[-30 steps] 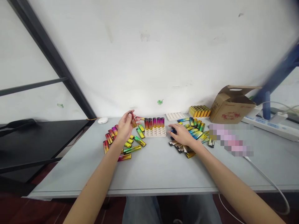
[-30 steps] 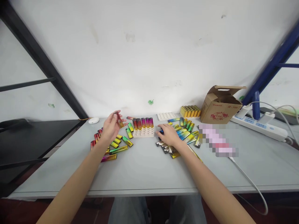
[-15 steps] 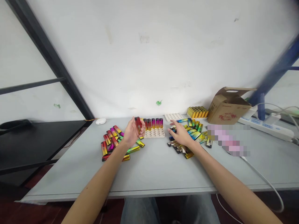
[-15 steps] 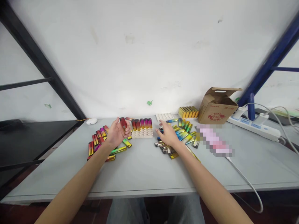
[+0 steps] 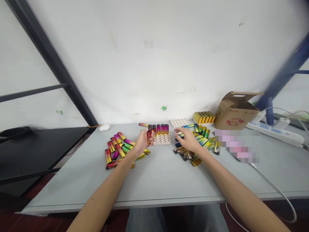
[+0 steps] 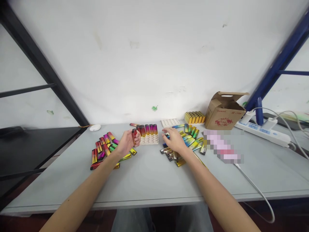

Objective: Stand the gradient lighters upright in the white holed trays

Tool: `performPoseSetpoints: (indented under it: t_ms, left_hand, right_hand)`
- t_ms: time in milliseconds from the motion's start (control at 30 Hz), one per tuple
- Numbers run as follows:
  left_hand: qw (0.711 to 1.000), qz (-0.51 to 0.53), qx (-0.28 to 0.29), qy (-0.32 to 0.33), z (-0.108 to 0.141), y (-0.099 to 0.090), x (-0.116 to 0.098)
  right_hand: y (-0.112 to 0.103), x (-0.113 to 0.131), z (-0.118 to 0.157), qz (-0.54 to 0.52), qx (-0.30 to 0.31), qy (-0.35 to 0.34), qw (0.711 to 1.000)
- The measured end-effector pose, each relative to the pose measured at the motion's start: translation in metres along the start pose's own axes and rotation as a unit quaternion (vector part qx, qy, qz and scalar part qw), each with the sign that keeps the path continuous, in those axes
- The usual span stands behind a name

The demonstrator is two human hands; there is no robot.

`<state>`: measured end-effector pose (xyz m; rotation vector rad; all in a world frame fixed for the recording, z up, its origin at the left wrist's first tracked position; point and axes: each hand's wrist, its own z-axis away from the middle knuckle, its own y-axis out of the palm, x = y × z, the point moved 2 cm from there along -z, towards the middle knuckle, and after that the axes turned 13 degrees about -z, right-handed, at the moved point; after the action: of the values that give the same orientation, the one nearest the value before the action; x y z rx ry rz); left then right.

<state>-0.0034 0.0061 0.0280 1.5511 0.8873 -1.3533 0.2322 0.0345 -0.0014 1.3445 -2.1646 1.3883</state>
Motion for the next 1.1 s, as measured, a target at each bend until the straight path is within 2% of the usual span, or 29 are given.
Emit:
performPoseSetpoints:
  t_ms: [133, 233, 333, 600, 667, 800, 933, 1100]
  left_hand:
    - [1.0, -0.024, 0.016, 0.013, -0.003, 0.002, 0.008]
    - [0.999, -0.037, 0.004, 0.019, -0.004, 0.005, 0.011]
    - [1.0, -0.021, 0.007, -0.004, -0.003, 0.007, 0.012]
    - [0.997, -0.007, 0.06, -0.054, -0.003, 0.015, 0.015]
    - [0.998, -0.015, 0.043, -0.047, -0.003, 0.017, 0.014]
    - [0.998, -0.058, -0.027, -0.013, -0.002, 0.014, 0.011]
    - [0.998, -0.055, -0.007, -0.038, -0.001, 0.011, 0.011]
    - [0.998, -0.017, 0.008, -0.064, -0.002, 0.017, 0.014]
  right_hand:
    - [-0.001, 0.012, 0.001, -0.019, 0.026, 0.003, 0.999]
    - [0.002, 0.015, 0.003, -0.012, 0.048, 0.006, 0.999]
    - [0.009, 0.012, 0.005, -0.003, 0.06, -0.008, 0.998]
    - [0.016, 0.005, 0.007, 0.011, 0.09, -0.02, 0.996]
    - [0.015, 0.007, 0.007, 0.006, 0.086, -0.023, 0.996]
    - [0.014, 0.01, 0.006, -0.006, 0.077, -0.019, 0.997]
    - [0.014, 0.012, 0.005, -0.016, 0.077, -0.01, 0.997]
    - [0.015, 0.012, 0.005, -0.038, 0.06, -0.004, 0.997]
